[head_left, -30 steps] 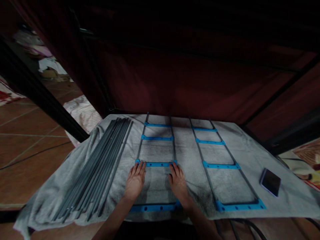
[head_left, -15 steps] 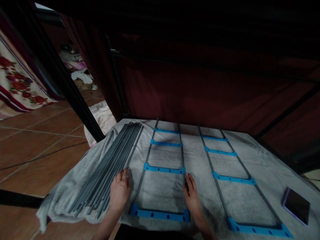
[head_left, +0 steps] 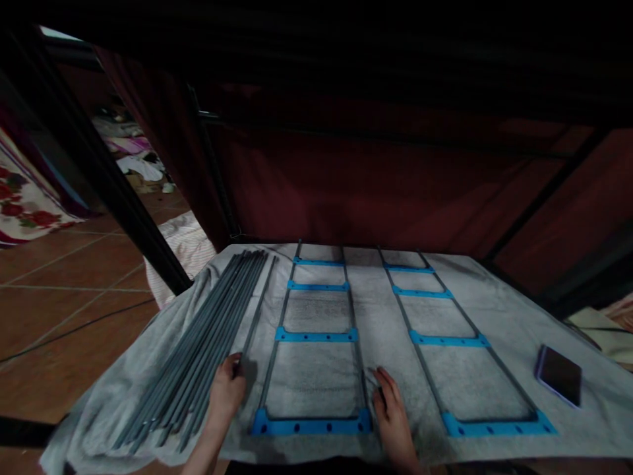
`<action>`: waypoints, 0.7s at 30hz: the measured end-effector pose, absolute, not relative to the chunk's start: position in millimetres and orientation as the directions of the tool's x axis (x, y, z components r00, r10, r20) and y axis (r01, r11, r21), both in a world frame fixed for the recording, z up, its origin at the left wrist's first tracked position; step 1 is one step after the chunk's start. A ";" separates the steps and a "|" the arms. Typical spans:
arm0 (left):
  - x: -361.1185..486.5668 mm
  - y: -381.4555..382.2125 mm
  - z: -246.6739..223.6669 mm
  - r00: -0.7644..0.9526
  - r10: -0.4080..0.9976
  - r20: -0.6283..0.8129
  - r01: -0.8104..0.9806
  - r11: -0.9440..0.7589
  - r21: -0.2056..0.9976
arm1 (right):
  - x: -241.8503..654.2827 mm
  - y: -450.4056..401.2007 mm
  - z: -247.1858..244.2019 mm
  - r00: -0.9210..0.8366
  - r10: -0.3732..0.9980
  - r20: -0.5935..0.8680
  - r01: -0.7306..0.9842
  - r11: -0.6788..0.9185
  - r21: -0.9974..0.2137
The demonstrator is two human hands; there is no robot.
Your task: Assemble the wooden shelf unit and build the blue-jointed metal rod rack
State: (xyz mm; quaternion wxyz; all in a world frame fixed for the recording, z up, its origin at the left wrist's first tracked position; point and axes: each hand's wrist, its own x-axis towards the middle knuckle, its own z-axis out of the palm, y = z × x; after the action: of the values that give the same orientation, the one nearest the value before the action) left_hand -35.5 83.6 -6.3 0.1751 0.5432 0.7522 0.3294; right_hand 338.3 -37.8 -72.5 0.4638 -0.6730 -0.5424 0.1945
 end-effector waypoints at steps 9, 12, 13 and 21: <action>50.3 18.0 13.9 -0.014 1.000 -0.028 0.357 0.031 0.934 | 300.4 -24.2 -21.9 0.396 0.916 0.070 0.101 0.033 -0.994; 77.8 6.4 15.5 0.211 0.977 -0.002 0.390 -0.082 0.917 | 280.4 -8.1 -2.1 0.311 0.941 -0.137 -0.263 -0.053 -0.963; 84.2 4.4 15.8 0.281 0.960 0.008 0.399 -0.124 0.909 | 274.5 -2.1 2.9 0.264 0.944 -0.198 -0.391 -0.083 -0.917; 61.3 38.5 17.0 0.161 0.985 0.056 0.411 -0.118 0.904 | 296.3 61.9 30.2 0.117 0.909 -0.400 -0.879 -0.093 -0.468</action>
State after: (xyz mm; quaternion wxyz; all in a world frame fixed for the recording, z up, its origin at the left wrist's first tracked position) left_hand 61.3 38.5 17.0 0.3934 0.6525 0.5349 0.3651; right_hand 296.3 61.9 30.2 0.6730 -0.3249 -0.0235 0.6641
